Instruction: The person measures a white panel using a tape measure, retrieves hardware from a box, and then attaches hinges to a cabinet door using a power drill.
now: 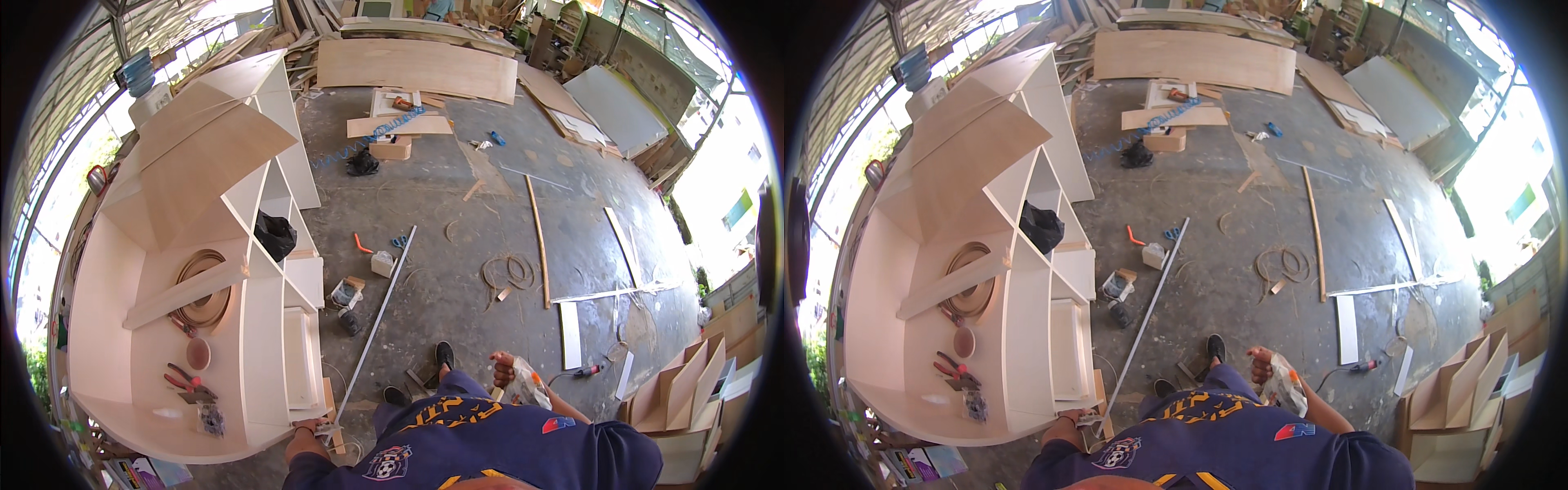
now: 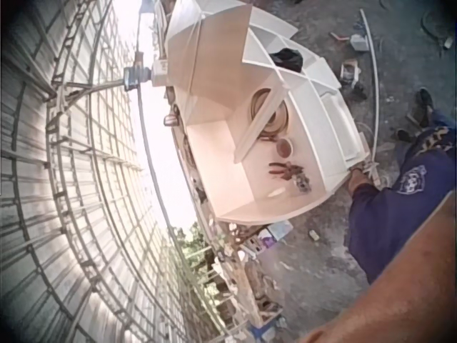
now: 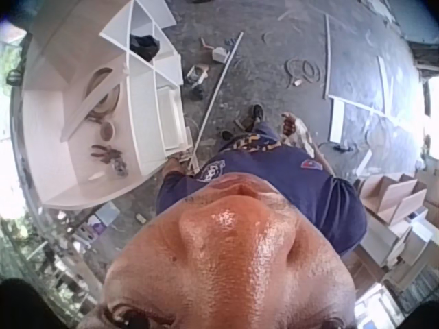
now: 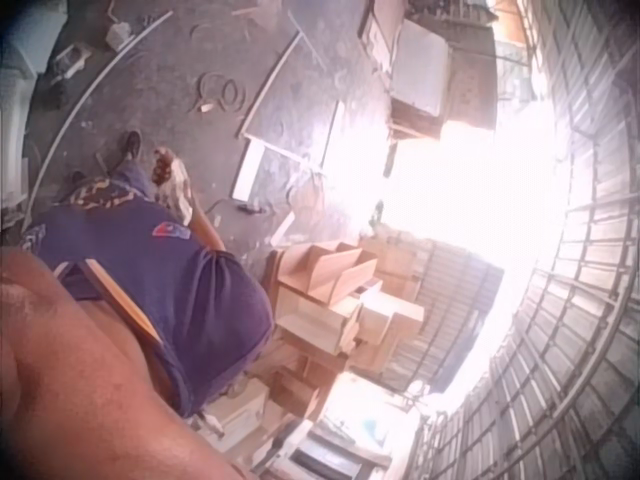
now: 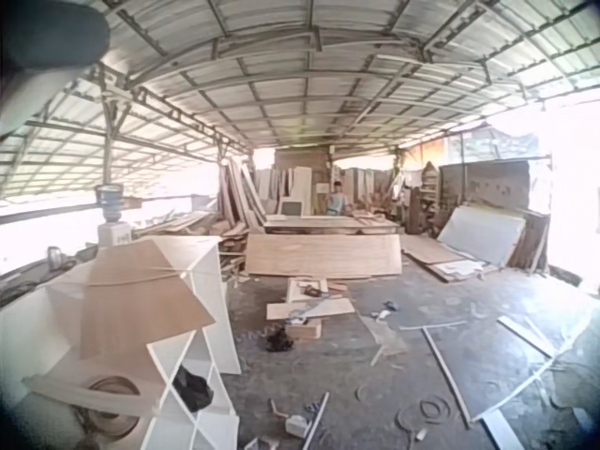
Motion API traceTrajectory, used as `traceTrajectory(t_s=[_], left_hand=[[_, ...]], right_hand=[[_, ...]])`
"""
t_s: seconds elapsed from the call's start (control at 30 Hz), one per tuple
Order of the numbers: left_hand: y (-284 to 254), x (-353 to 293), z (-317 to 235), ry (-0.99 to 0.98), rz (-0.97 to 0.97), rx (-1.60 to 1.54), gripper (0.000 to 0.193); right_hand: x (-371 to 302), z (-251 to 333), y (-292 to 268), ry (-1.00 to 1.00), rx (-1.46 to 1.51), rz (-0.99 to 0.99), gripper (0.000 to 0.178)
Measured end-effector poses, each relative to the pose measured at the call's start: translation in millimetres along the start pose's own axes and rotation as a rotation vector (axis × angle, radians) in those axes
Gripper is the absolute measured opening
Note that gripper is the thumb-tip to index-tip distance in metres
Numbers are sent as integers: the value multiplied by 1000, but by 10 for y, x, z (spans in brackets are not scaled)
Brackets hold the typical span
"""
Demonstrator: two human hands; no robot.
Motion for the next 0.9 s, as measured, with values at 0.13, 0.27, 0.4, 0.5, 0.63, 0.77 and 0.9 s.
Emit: traceTrajectory(t_s=[0.13,0.27,0.4,0.5,0.63,0.77,0.9], left_hand=[[-30,-61,-11,12,3,-5,48],[-141,-86,-167,85,-16,17,42],[-45,-73,-260,77,19,50,37],[41,-111,-180,78,26,30,33],[129,-95,-50,96,29,18,28],[113,-82,-56,78,20,-7,25],[31,-149,-121,101,-9,18,23]], right_hand=[[-19,12,5,7,-30,-26,13],[-23,-13,31,32,-68,5,16],[-73,-30,-120,-25,29,76,19],[-45,-46,-82,-15,23,119,18],[-57,-65,-63,-17,-42,-51,15],[-81,-86,-108,-38,-7,-54,15],[-84,-41,-177,-79,13,-42,15]])
Point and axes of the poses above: each hand's wrist, its own x-axis towards the middle knuckle, its own y-axis out of the palm, z = x × y, the point moved 10 cm from there along x, towards the middle knuckle, and after that the axes turned 12 degrees about z, right-handed, at the moved point
